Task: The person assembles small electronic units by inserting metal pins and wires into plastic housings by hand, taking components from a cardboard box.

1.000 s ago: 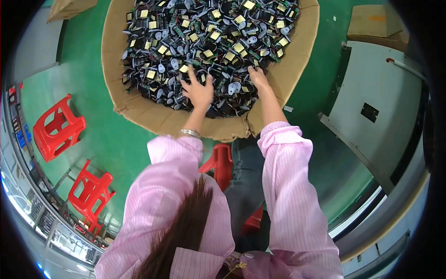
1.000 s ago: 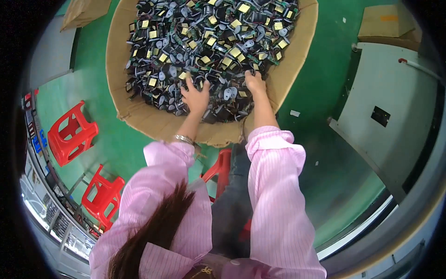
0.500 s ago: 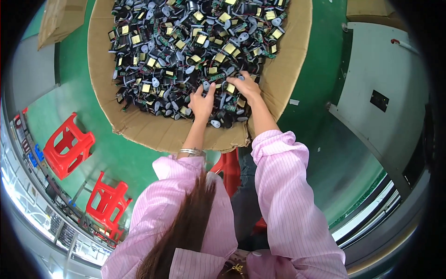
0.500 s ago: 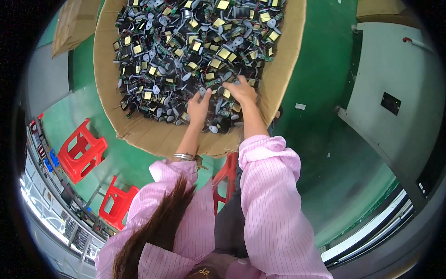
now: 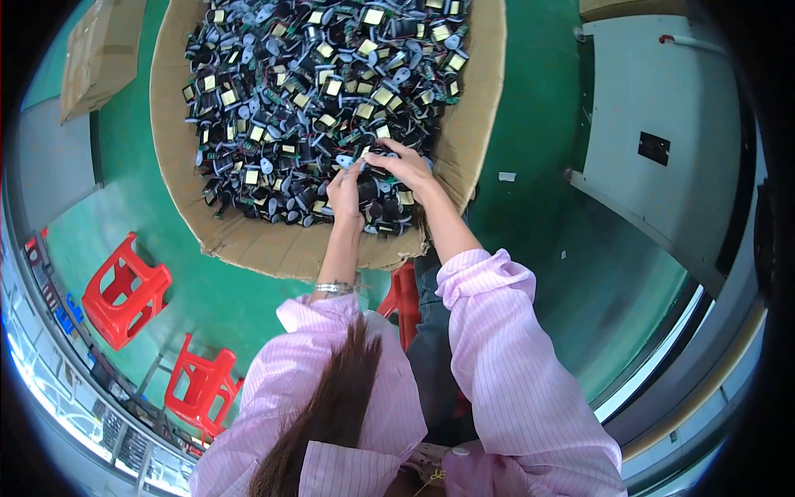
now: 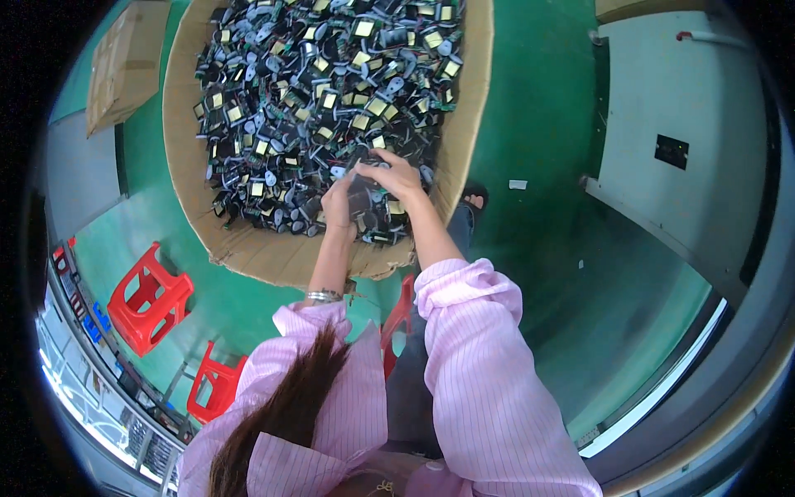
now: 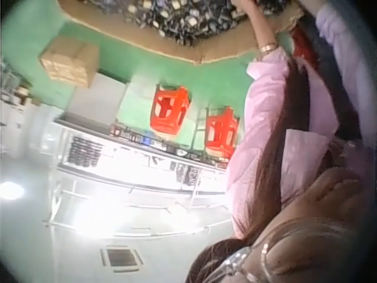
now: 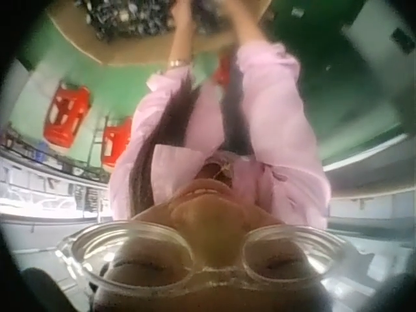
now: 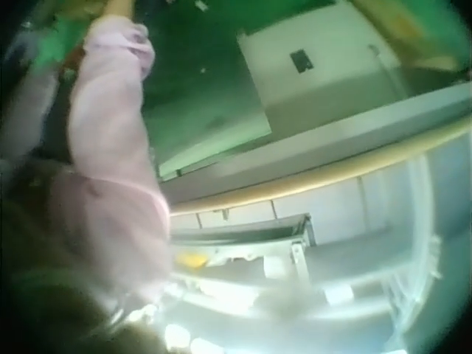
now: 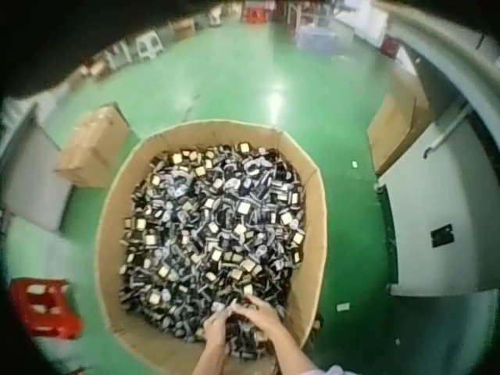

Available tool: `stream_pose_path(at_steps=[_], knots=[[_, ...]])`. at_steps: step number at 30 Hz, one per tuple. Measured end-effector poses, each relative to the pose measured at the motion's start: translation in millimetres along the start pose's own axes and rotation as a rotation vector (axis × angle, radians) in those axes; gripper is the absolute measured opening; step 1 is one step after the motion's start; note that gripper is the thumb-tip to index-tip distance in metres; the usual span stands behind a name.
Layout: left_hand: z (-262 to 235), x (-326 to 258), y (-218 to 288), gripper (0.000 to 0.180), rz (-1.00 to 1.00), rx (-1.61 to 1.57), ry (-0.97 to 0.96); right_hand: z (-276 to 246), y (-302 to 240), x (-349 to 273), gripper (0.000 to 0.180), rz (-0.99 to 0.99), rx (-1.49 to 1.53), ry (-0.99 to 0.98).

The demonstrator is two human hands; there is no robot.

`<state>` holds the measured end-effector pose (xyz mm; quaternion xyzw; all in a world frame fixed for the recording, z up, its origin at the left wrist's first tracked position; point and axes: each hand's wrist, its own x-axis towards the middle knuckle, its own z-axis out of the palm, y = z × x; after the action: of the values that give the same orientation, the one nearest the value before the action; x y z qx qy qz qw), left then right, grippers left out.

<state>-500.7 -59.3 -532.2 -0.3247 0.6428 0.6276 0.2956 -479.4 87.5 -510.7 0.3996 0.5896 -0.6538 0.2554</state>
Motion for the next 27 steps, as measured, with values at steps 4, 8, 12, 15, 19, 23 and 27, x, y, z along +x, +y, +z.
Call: stream_pose_path(at_steps=[4, 8, 12, 15, 19, 23, 27], knots=[[29, -33, 27, 0.022, 0.213, -0.158, -0.001, 6, 9, -16, 0.064, -0.16, -0.032, 0.303], [23, -44, 73, 0.021, 0.435, -0.012, -0.002, 28, -39, -67, 0.057, -0.345, 0.209, 0.492], [28, -95, 127, 0.021, 0.488, -0.16, -0.069, 25, -90, -120, 0.048, -0.59, 0.252, 0.521], [28, -143, 172, 0.022, 0.62, -0.241, -0.086, 28, -126, -155, 0.047, -0.733, 0.239, 0.544], [30, -213, 226, 0.025, 0.699, -0.334, -0.1, 31, -172, -214, 0.049, -0.927, 0.3, 0.535], [27, -261, 258, 0.026, 0.805, -0.368, -0.135, 27, -207, -270, 0.051, -1.007, 0.318, 0.485], [17, -280, 268, 0.025, 0.784, -0.395, -0.155, 34, -214, -295, 0.052, -1.027, 0.255, 0.53]])
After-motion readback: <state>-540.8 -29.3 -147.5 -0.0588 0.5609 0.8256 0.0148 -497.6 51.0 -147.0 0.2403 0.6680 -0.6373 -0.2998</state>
